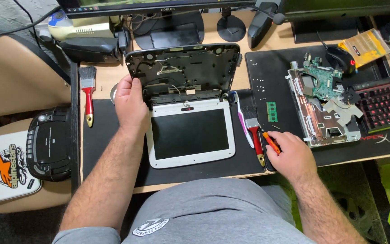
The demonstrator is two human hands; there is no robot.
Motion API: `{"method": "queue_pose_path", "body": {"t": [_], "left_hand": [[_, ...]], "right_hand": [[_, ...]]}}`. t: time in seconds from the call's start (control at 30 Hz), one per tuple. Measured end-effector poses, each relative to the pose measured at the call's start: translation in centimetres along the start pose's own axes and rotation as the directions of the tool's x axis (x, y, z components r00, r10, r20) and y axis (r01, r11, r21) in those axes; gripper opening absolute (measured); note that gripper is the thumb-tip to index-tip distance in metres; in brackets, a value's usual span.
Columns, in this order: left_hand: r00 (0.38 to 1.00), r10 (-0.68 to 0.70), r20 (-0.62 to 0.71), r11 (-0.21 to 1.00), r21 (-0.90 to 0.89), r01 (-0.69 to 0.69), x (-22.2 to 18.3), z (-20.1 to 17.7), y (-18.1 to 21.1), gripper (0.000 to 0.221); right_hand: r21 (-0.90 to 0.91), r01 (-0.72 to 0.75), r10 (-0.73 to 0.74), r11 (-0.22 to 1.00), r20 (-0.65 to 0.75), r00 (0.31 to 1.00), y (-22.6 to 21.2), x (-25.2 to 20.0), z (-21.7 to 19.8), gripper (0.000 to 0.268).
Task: Disassembling a laptop to remove and clean the internal fan and bracket assembly using a screwdriver and brush.
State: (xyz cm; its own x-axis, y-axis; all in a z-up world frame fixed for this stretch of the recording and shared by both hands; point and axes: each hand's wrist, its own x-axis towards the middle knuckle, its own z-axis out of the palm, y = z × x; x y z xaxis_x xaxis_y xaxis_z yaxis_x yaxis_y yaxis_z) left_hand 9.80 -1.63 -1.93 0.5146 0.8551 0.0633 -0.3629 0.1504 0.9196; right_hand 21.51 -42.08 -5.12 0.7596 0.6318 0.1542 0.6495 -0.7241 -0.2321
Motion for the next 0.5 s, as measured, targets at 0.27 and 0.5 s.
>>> {"method": "queue_pose_path", "body": {"t": [0.27, 0.5], "left_hand": [[0.987, 0.138, 0.087, 0.981, 0.124, -0.148, -0.2, -0.9, 0.1, 0.023], [0.748, 0.633, 0.199, 0.659, 0.37, -0.655, -1.9, -0.1, 3.0, 0.05]], "right_hand": [[0.311, 0.227, -0.06, 0.923, -0.466, 0.883, 2.2, 2.6, 0.6, 0.025], [0.499, 0.413, 0.037, 0.762, -0.67, 0.741, -3.6, 11.8, -5.4, 0.021]]}}
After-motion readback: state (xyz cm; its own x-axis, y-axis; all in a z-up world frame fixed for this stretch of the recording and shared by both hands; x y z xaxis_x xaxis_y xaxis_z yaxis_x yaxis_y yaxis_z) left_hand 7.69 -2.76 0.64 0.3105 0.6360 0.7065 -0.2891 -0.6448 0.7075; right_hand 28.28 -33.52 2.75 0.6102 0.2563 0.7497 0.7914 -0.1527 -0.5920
